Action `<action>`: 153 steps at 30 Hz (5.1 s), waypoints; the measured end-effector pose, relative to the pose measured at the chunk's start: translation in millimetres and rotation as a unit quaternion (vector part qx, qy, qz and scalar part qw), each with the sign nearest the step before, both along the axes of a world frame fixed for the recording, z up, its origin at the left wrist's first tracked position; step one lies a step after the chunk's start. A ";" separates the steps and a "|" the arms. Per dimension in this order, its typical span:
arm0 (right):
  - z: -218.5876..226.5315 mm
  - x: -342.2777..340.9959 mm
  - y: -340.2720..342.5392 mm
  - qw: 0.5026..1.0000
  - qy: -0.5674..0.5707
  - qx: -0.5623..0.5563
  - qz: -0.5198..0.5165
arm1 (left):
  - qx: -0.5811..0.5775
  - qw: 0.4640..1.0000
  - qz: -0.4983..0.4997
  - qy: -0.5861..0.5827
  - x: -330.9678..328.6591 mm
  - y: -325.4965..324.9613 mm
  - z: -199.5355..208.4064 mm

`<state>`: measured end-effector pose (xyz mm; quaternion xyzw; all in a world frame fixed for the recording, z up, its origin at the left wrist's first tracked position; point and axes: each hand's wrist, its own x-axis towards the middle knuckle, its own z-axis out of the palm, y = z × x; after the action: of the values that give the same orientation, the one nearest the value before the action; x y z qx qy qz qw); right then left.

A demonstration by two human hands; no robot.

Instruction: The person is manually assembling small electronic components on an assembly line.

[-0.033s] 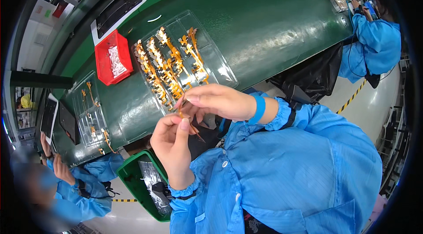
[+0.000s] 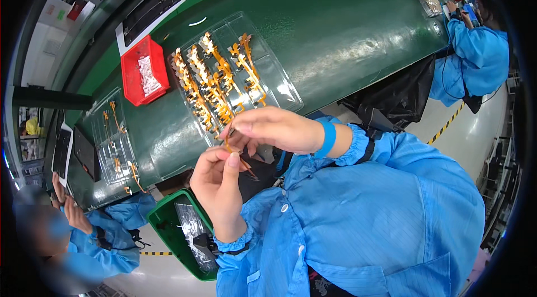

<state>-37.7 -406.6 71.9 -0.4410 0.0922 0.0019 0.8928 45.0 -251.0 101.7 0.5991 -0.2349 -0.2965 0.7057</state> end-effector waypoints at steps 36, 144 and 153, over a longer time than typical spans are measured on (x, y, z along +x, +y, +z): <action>19.1 -0.7 26.2 0.970 -0.021 -0.201 0.136 | 0.135 0.988 0.004 -0.075 -6.8 56.8 1.4; -60.9 103.0 249.2 0.909 -0.058 -0.312 0.270 | 0.075 0.921 0.381 0.025 -20.1 266.6 -106.3; -66.7 102.0 247.7 0.928 -0.091 -0.272 0.238 | -0.039 0.906 0.393 0.155 -17.5 261.7 -111.2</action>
<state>64.3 -158.8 5.2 -0.6740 -0.1003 0.1487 0.7167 27.5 10.7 -9.5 0.5615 0.1209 -0.0752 0.8151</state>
